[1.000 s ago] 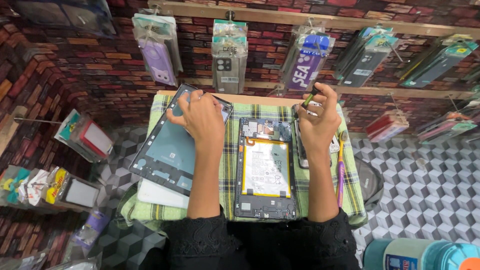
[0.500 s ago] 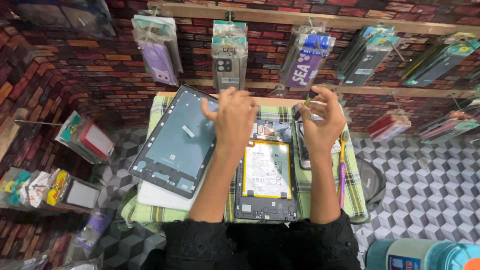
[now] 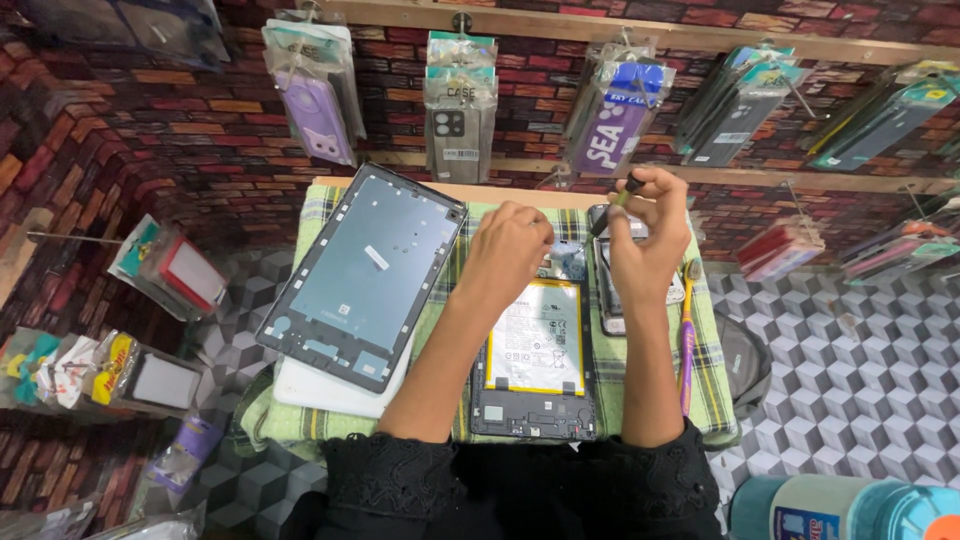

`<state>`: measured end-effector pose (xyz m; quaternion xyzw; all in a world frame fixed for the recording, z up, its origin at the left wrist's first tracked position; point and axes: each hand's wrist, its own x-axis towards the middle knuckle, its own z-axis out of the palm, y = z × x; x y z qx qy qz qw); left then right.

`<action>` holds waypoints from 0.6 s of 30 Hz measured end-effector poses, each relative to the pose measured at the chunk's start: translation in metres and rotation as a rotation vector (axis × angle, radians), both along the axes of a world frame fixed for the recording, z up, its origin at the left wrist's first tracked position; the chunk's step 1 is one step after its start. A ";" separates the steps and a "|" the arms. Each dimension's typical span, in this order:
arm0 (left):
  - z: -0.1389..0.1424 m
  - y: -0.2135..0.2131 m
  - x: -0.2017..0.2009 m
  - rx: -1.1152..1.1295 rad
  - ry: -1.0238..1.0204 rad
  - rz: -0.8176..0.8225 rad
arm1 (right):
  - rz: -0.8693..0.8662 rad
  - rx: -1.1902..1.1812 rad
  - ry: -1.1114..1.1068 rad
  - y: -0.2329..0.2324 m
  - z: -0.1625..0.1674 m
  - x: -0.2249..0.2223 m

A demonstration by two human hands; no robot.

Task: The person uses a screwdriver to remove screws from a disassembled tablet, then lifts and sets aside the motherboard. The person continues to unscrew components around the battery area.

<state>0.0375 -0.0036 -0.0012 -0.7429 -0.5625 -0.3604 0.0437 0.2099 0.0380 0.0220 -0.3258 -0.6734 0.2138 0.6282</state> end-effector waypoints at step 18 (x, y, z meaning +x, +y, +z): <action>-0.014 0.009 0.001 -0.244 0.062 0.051 | -0.211 0.036 -0.111 -0.002 0.002 0.002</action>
